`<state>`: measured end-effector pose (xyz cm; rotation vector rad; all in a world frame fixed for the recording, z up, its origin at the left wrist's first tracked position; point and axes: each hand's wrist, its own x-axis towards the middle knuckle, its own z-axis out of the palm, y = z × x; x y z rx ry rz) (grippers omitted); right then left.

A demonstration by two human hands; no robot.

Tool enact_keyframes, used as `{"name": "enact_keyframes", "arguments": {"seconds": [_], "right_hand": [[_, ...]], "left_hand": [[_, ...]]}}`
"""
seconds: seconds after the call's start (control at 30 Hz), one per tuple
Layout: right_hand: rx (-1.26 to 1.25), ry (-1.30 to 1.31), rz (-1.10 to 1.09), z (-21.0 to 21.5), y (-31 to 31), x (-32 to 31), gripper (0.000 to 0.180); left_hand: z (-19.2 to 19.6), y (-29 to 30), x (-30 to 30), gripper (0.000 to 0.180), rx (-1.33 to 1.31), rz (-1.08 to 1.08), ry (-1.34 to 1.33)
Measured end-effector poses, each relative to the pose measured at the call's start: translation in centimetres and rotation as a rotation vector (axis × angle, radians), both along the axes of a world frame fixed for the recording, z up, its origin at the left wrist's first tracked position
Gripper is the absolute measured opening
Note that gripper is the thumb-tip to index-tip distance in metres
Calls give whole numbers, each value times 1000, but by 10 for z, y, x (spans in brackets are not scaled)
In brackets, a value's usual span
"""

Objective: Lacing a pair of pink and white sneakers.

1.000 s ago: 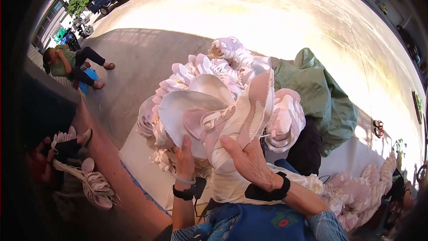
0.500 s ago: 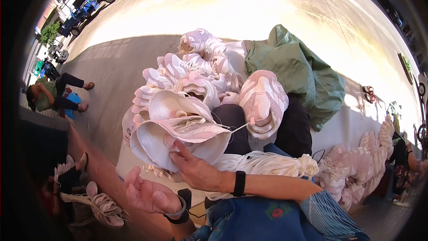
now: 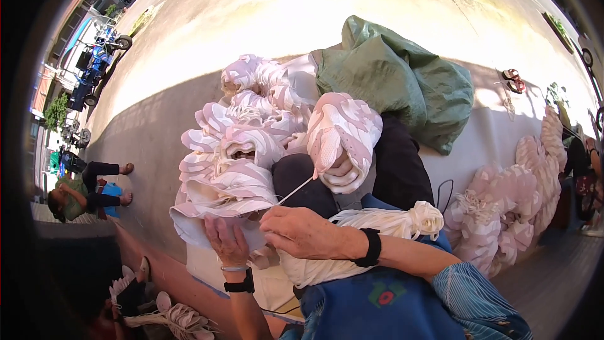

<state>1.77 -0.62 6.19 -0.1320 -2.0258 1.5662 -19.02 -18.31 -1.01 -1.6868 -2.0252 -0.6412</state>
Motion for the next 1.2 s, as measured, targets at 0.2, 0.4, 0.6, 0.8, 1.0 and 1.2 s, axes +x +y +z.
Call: {"name": "enact_keyframes", "arguments": {"seconds": [0.2, 0.4, 0.6, 0.8, 1.0, 1.2], "right_hand": [[454, -321, -790, -33, 72, 34, 30], [305, -254, -705, -57, 80, 51, 28], [184, -372, -832, -64, 84, 67, 55], [7, -378, -782, -70, 84, 73, 64], [-2, -481, -849, -81, 90, 73, 65], [13, -529, -875, -83, 90, 76, 59]], "left_hand": [[48, 39, 33, 50, -22, 62, -62], [94, 104, 98, 28, 142, -165, -584], [32, 218, 116, 30, -339, -145, -558], [24, 269, 96, 38, -858, 9, -361], [14, 280, 69, 35, -1034, -148, -134], [26, 287, 84, 44, -1170, 126, -786]]}}
